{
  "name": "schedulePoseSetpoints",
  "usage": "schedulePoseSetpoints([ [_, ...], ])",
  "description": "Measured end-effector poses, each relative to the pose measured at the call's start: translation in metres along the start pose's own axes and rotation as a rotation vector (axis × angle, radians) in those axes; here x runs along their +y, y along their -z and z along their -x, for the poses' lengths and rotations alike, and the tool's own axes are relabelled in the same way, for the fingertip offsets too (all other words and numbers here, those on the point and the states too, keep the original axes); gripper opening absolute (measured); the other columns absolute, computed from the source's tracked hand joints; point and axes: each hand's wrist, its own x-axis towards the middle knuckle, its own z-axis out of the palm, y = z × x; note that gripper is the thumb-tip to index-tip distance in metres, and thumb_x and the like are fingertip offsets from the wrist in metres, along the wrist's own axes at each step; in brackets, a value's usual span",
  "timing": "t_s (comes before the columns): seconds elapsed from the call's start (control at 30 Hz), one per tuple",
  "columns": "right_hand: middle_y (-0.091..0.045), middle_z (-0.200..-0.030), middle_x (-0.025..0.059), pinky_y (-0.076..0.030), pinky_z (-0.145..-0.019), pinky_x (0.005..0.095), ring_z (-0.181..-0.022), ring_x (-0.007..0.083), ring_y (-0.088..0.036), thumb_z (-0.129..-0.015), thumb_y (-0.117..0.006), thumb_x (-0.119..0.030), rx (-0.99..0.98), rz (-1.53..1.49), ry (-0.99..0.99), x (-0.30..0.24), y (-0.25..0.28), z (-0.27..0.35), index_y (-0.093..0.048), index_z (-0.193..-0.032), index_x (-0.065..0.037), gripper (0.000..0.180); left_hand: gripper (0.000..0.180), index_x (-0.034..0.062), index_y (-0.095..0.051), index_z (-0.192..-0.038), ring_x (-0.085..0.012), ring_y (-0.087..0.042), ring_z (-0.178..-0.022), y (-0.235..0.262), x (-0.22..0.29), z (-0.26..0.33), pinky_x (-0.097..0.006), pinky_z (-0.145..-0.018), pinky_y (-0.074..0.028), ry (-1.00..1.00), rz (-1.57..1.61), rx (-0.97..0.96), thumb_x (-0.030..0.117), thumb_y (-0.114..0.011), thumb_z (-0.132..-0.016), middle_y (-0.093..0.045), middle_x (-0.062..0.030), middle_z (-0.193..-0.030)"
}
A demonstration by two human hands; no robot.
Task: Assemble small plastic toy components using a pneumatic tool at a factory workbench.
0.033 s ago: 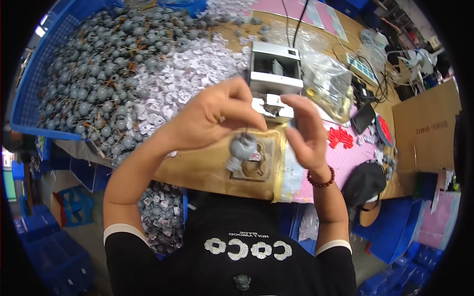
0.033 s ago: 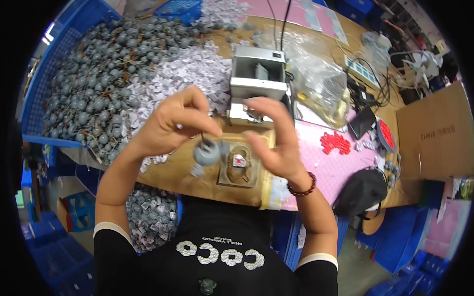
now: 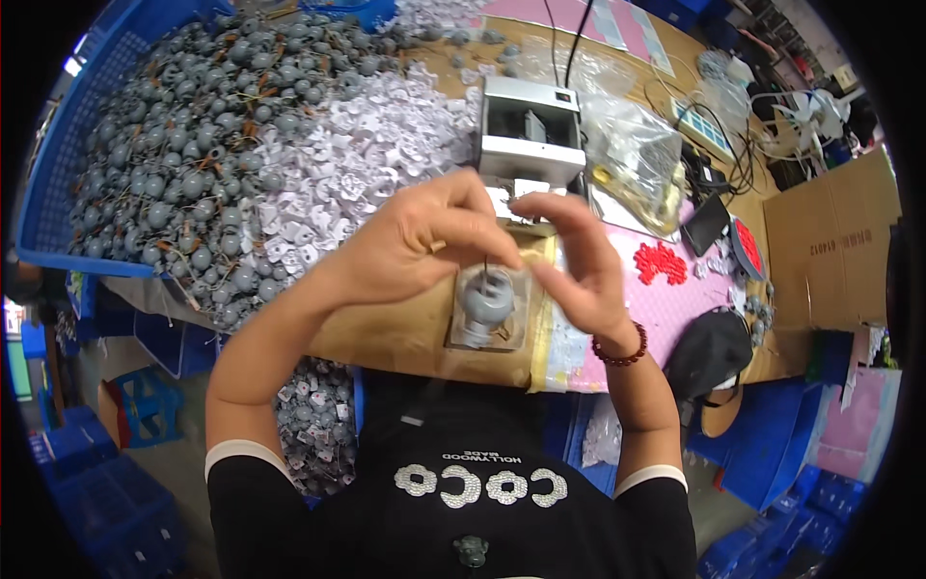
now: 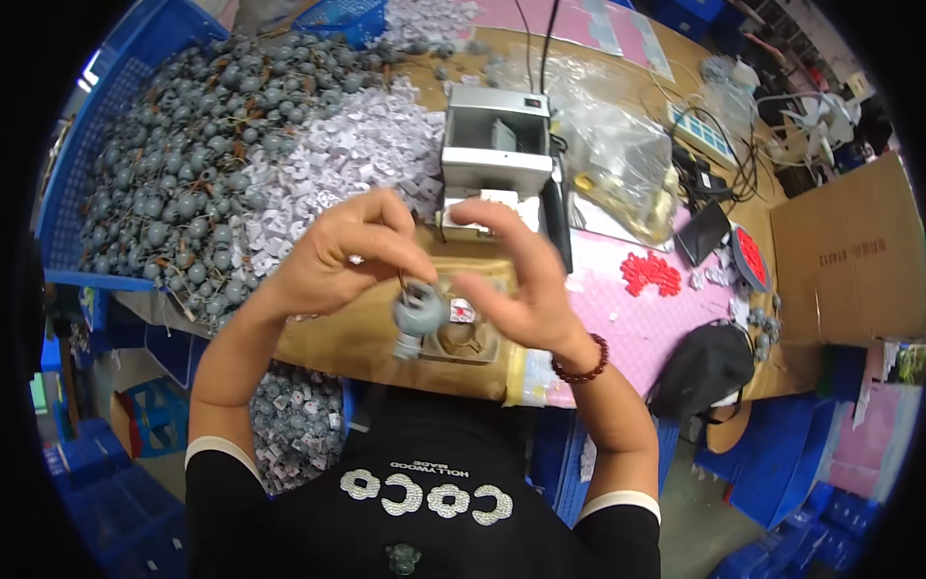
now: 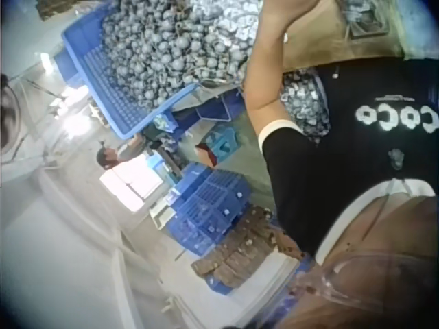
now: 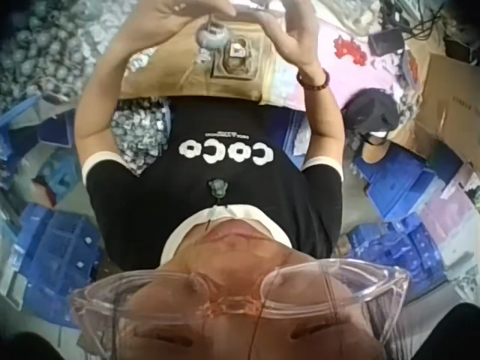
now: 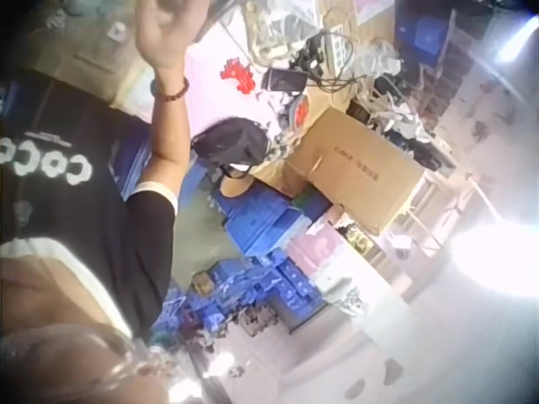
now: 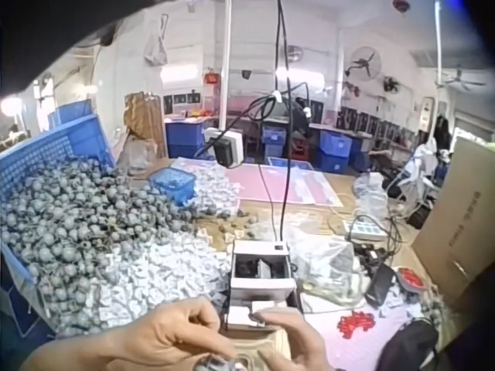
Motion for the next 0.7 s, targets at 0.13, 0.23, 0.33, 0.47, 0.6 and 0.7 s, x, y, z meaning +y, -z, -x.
schedulePoseSetpoints([
  [0.13, -0.067, -0.117, 0.0072, -0.053, -0.085, 0.0266, -0.102, 0.0113, -0.064, -0.1, -0.064, -0.007, -0.019, -0.591, -0.426, 0.001, -0.019, 0.033, -0.057, -0.132, 0.0, 0.033, 0.02, 0.0077, -0.073, -0.11, -0.0153, -0.063, -0.098, -0.05, -0.056, 0.028, -0.028, -0.089, -0.053, 0.089, 0.415, 0.086, -0.003, -0.064, -0.095, -0.06, -0.0033, -0.103],
  [0.23, -0.07, -0.107, 0.0037, -0.053, -0.071, 0.0227, -0.09, 0.0085, -0.066, -0.099, -0.066, -0.008, -0.127, -0.591, -0.82, 0.006, -0.008, 0.05, -0.058, -0.131, 0.001, 0.033, 0.027, 0.0116, -0.062, -0.13, -0.0176, -0.065, -0.103, -0.094, -0.094, 0.059, -0.033, -0.094, -0.055, 0.278, 1.071, 0.162, 0.01, -0.058, -0.103, -0.063, -0.0055, -0.113],
  [0.33, -0.072, -0.1, 0.0035, -0.051, -0.064, 0.0206, -0.083, 0.0064, -0.066, -0.099, -0.067, -0.009, -0.021, -0.396, -0.832, 0.021, -0.008, 0.07, -0.063, -0.124, 0.001, 0.027, 0.035, 0.0126, -0.053, -0.139, -0.019, -0.066, -0.103, -0.114, -0.098, 0.079, -0.035, -0.093, -0.056, 0.487, 1.563, 0.124, 0.026, -0.051, -0.107, -0.064, -0.0062, -0.115],
  [0.47, -0.071, -0.091, 0.0008, -0.048, -0.058, 0.0236, -0.073, 0.0072, -0.064, -0.097, -0.069, -0.008, -0.006, -0.119, -0.724, 0.036, -0.014, 0.094, -0.069, -0.111, -0.001, 0.016, 0.035, 0.0139, -0.054, -0.133, -0.018, -0.065, -0.1, -0.119, -0.12, 0.109, -0.034, -0.085, -0.055, 0.714, 1.429, 0.231, 0.036, -0.048, -0.107, -0.064, -0.0053, -0.112],
  [0.6, -0.07, -0.09, 0.0078, -0.056, -0.064, 0.0337, -0.076, 0.023, -0.07, -0.088, -0.072, -0.005, -0.272, 0.548, -0.192, 0.062, -0.018, 0.108, -0.068, -0.105, -0.004, 0.018, 0.025, 0.0037, -0.062, -0.116, -0.0243, -0.064, -0.094, -0.136, -0.121, 0.124, -0.035, -0.078, -0.052, 0.625, 0.251, 0.339, 0.018, -0.066, -0.096, -0.063, -0.0101, -0.104],
  [0.7, -0.066, -0.091, 0.0109, -0.056, -0.065, 0.0382, -0.077, 0.0316, -0.067, -0.079, -0.071, -0.004, -0.322, 0.653, -0.11, 0.068, -0.029, 0.11, -0.067, -0.103, -0.006, 0.024, 0.018, 0.0016, -0.067, -0.102, -0.0296, -0.059, -0.098, -0.141, -0.119, 0.123, -0.04, -0.084, -0.049, 0.367, -0.319, 0.344, 0.009, -0.072, -0.087, -0.062, -0.0124, -0.104],
])
